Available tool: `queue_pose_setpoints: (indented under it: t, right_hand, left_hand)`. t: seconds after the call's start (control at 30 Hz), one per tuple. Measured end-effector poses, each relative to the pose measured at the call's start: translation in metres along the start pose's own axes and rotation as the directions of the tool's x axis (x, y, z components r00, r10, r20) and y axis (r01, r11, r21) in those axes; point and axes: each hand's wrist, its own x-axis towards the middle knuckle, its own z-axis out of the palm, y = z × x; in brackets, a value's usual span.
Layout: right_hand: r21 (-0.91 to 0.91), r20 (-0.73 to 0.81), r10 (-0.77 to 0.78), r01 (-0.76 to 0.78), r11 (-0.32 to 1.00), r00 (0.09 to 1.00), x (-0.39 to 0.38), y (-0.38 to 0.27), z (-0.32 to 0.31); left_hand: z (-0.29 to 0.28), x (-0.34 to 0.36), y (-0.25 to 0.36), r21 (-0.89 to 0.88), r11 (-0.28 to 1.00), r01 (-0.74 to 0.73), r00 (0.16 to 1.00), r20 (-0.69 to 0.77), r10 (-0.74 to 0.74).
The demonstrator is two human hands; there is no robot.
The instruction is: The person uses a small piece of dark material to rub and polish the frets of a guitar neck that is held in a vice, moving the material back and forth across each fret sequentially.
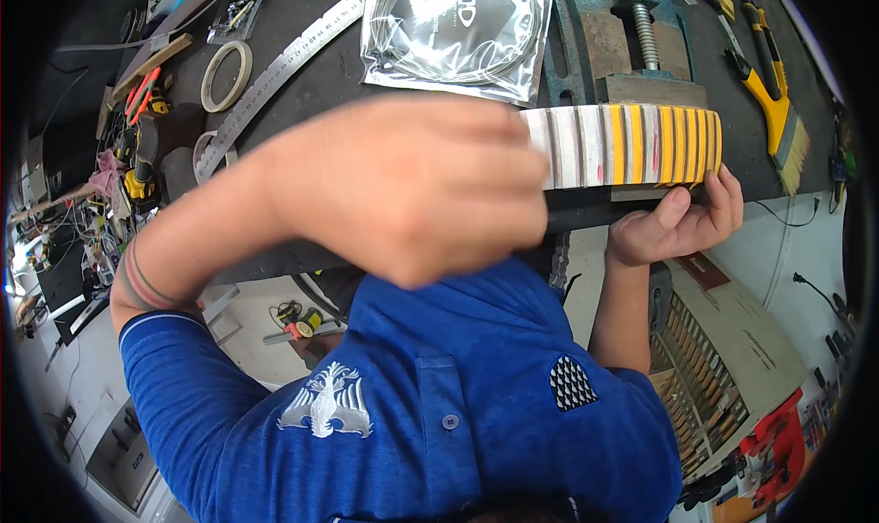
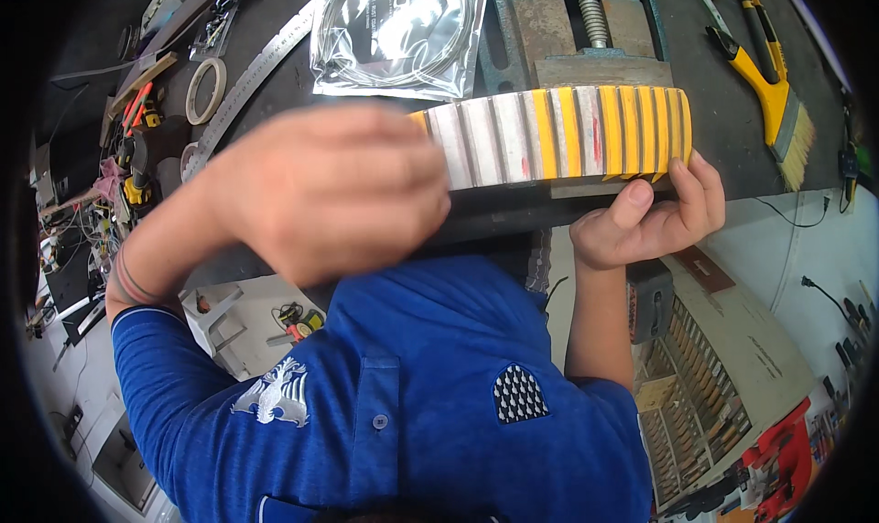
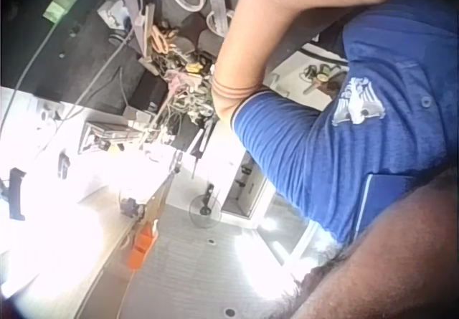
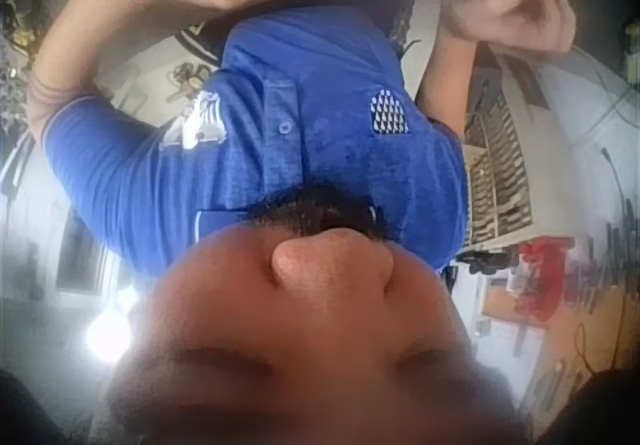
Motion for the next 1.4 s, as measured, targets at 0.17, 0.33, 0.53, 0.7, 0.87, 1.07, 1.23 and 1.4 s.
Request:
queue_pose_setpoints:
  t: [0.17, 0.33, 0.53, 0.7, 0.87, 1.07, 1.23, 1.4]
  right_hand:
    - [-0.029, -0.016, -0.020, 0.020, 0.999, 1.000, 0.003, 0.000, -0.002]
    - [-0.053, -0.003, -0.057, 0.057, 0.997, 0.998, 0.011, -0.027, -0.007]
    - [0.453, 0.394, -0.149, -0.050, 0.890, 0.907, 0.013, -0.118, -0.007]
    - [0.520, 0.517, -0.006, -0.308, 0.796, 0.856, -0.003, -0.134, -0.001]
    - [0.498, 0.504, -0.004, -0.287, 0.819, 0.864, -0.005, -0.141, -0.007]
    - [0.461, 0.418, -0.007, -0.206, 0.863, 0.908, -0.003, -0.147, -0.009]
    - [0.419, 0.439, -0.020, -0.185, 0.889, 0.898, 0.004, -0.151, -0.012]
    - [0.438, 0.521, 0.024, -0.292, 0.850, 0.853, 0.001, -0.146, -0.014]
  left_hand:
    - [-0.037, -0.014, -0.030, 0.232, 0.955, 0.186, 0.982, -0.007, -0.190]
    - [-0.034, -0.017, 0.043, -0.085, 0.850, 0.519, 0.823, -0.216, -0.525]
    - [0.023, -0.019, 0.117, -0.528, 0.771, 0.357, 0.696, -0.401, -0.596]
    - [0.054, -0.024, 0.140, -0.600, 0.721, 0.348, 0.598, -0.450, -0.663]
    - [0.068, -0.027, 0.148, -0.630, 0.682, 0.371, 0.525, -0.463, -0.714]
    - [0.076, -0.020, 0.148, -0.679, 0.650, 0.341, 0.450, -0.489, -0.747]
    - [0.076, -0.022, 0.147, -0.704, 0.629, 0.330, 0.447, -0.470, -0.761]
    - [0.076, -0.026, 0.147, -0.765, 0.554, 0.329, 0.436, -0.397, -0.808]
